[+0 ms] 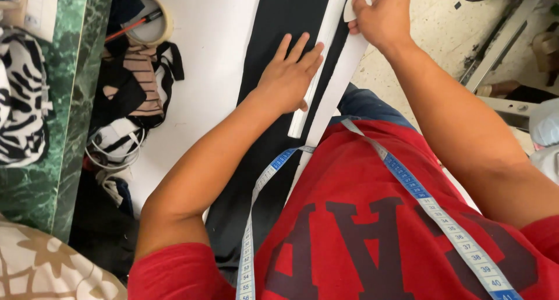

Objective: Measuring and marking black fabric on a workbench using a tape measure and chalk for tailoring.

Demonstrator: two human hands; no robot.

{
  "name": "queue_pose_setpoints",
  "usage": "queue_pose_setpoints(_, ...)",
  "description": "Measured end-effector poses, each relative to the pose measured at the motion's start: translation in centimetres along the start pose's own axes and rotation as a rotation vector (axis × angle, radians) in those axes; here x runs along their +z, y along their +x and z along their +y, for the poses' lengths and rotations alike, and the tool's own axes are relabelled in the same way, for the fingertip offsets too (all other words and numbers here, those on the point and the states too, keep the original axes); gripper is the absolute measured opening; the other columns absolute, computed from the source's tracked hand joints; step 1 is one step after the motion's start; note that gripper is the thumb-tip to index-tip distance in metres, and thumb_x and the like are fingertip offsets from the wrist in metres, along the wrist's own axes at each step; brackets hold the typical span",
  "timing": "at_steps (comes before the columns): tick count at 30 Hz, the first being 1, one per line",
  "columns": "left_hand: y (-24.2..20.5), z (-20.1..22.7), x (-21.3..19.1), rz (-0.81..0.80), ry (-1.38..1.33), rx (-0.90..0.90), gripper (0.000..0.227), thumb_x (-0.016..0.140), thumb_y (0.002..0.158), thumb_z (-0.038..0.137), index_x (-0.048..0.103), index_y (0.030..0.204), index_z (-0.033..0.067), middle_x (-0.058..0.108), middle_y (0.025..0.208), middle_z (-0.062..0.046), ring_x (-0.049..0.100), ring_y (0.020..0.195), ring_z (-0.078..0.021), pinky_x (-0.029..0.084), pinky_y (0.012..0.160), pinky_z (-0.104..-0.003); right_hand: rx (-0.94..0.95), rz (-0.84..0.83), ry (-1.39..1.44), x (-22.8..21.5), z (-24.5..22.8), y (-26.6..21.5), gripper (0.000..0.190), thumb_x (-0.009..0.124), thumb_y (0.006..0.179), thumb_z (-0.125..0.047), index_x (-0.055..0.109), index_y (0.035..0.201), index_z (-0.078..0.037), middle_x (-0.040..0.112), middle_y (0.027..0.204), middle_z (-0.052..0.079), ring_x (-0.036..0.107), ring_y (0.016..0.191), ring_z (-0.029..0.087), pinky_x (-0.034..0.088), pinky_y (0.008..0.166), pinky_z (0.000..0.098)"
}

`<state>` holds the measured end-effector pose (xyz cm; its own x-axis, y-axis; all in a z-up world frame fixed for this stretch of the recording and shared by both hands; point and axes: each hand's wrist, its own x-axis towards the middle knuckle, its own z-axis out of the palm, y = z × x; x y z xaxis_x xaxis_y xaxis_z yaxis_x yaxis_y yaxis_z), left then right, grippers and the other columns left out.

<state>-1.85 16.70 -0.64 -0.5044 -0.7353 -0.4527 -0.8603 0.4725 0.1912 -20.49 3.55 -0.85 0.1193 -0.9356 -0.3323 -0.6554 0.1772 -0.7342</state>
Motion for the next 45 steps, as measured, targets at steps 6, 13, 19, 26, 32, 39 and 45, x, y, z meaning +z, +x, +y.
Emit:
queue_pose_setpoints(6,-1.9,0.6,1.2,0.012,-0.171,-0.011,0.111,0.082,0.078,0.050,0.023,0.163,0.0098,0.006,0.172,-0.005,-0.001,0.156,-0.0374,0.006,0.122,-0.066,-0.016,-0.005,0.001,0.4,0.7,-0.1,0.010,0.062,0.102,-0.014,0.052,0.103,-0.011,0.054,0.100,0.002,0.080,0.059,0.011,0.065,0.053,0.0217)
queue_pose_setpoints(13,-2.2,0.2,0.8,-0.026,-0.256,-0.008,0.110,0.084,0.080,0.041,0.020,0.163,0.0099,0.001,0.172,-0.003,-0.007,0.156,-0.0339,0.003,0.124,-0.062,0.036,-0.014,-0.045,0.8,0.0,-1.7,0.021,0.057,0.098,-0.011,0.038,0.088,-0.016,0.067,0.074,0.002,0.083,0.062,0.012,0.064,0.056,0.0224)
queue_pose_setpoints(19,-2.3,0.0,1.0,-0.036,-0.277,-0.008,0.109,0.082,0.081,0.042,0.019,0.164,0.0101,-0.003,0.172,-0.003,-0.012,0.155,-0.0328,-0.002,0.124,-0.061,-0.013,-0.141,-0.106,0.7,-2.0,-3.1,0.013,0.054,0.097,-0.007,0.059,0.108,-0.012,0.071,0.074,0.002,0.077,0.059,0.008,0.061,0.055,0.0205)
queue_pose_setpoints(26,-2.8,0.1,1.3,0.000,-0.242,0.000,0.130,0.091,0.066,0.052,0.018,0.165,0.0112,-0.002,0.172,-0.004,-0.011,0.155,-0.0336,-0.003,0.123,-0.061,0.051,-0.159,-0.164,1.3,-3.1,-5.1,0.024,0.056,0.096,-0.010,0.063,0.118,-0.006,0.076,0.074,0.006,0.079,0.061,0.010,0.064,0.059,0.0212)
queue_pose_setpoints(32,-3.2,0.0,1.9,0.039,-0.219,0.006,0.143,0.092,0.056,0.062,0.015,0.165,0.0119,-0.002,0.172,-0.004,-0.011,0.155,-0.0324,-0.005,0.123,-0.060,0.128,-0.159,-0.116,1.6,-2.9,-5.9,0.024,0.056,0.099,-0.012,0.059,0.122,-0.005,0.073,0.078,0.005,0.080,0.063,0.012,0.063,0.059,0.0216)
queue_pose_setpoints(39,-3.0,-0.1,1.5,0.021,-0.208,0.013,0.142,0.091,0.059,0.061,0.013,0.166,0.0118,-0.003,0.172,-0.005,-0.012,0.155,-0.0333,-0.006,0.123,-0.060,0.166,-0.134,-0.112,1.8,-3.2,-6.3,0.024,0.059,0.097,-0.011,0.060,0.121,-0.006,0.070,0.079,0.003,0.079,0.062,0.012,0.061,0.058,0.0218)
queue_pose_setpoints(45,-2.7,-0.1,2.0,0.045,-0.207,0.012,0.143,0.091,0.057,0.062,0.013,0.166,0.0122,-0.003,0.172,-0.005,-0.012,0.155,-0.0337,-0.006,0.123,-0.062,0.163,-0.184,-0.090,2.1,-3.4,-8.1,0.024,0.060,0.099,-0.010,0.061,0.121,-0.001,0.073,0.075,0.010,0.079,0.063,0.014,0.066,0.059,0.0248)
